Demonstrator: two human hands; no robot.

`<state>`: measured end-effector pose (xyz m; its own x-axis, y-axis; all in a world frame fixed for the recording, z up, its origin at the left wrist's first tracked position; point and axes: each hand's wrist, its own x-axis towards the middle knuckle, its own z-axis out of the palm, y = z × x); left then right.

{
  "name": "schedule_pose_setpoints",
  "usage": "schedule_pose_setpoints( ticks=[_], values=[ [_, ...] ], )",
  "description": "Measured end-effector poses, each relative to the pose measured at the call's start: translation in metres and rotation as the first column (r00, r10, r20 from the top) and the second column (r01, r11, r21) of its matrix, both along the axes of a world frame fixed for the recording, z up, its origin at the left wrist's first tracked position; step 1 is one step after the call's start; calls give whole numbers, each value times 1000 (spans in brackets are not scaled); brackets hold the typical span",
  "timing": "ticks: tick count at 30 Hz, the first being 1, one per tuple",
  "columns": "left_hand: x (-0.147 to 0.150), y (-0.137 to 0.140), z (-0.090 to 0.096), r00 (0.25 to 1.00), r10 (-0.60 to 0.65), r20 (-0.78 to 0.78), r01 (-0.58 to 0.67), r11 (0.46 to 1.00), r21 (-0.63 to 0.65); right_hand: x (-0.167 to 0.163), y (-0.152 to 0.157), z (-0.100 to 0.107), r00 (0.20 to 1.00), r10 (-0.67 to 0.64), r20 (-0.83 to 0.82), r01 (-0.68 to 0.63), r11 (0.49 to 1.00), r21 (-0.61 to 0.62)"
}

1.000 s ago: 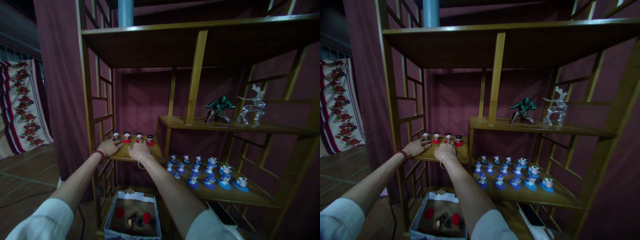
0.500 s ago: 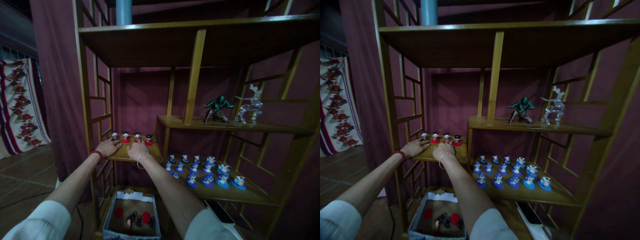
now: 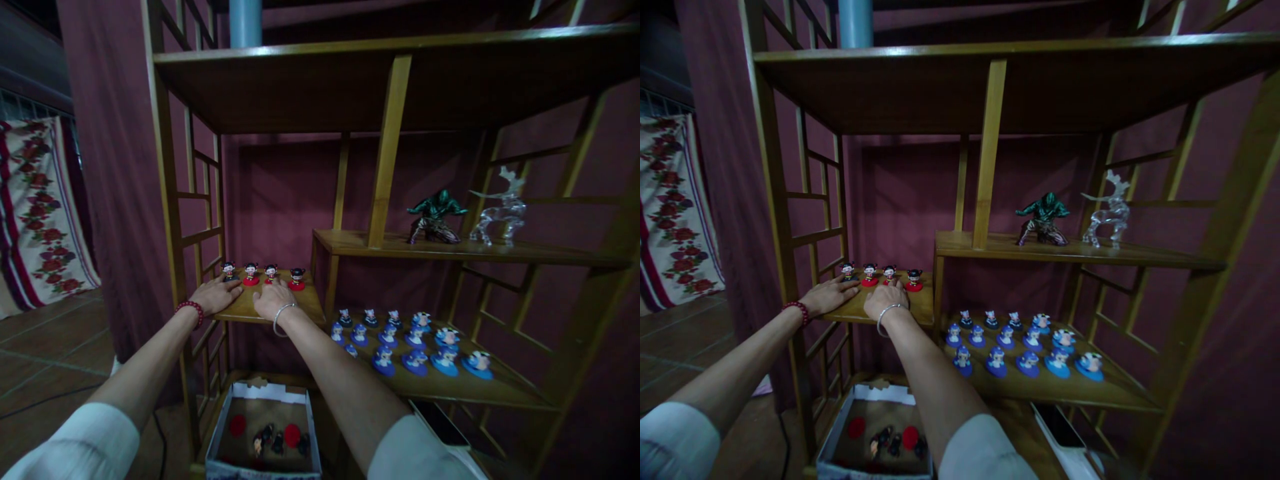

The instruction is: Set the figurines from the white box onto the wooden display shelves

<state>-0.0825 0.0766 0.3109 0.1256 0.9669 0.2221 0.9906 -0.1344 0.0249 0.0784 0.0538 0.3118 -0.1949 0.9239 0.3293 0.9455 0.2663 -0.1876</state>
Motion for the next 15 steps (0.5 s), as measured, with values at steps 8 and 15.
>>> schedule_pose_setpoints(
  ticks=[8, 15],
  values=[
    [-2, 2, -1, 1000, 12, 21, -12, 1000, -16, -1, -1, 0, 1000, -8, -19, 8, 1000, 15],
    [-5, 7, -4, 1000, -13, 24, 13, 1000, -3, -2, -4, 0, 999, -18, -27, 19, 1000, 18]
  ],
)
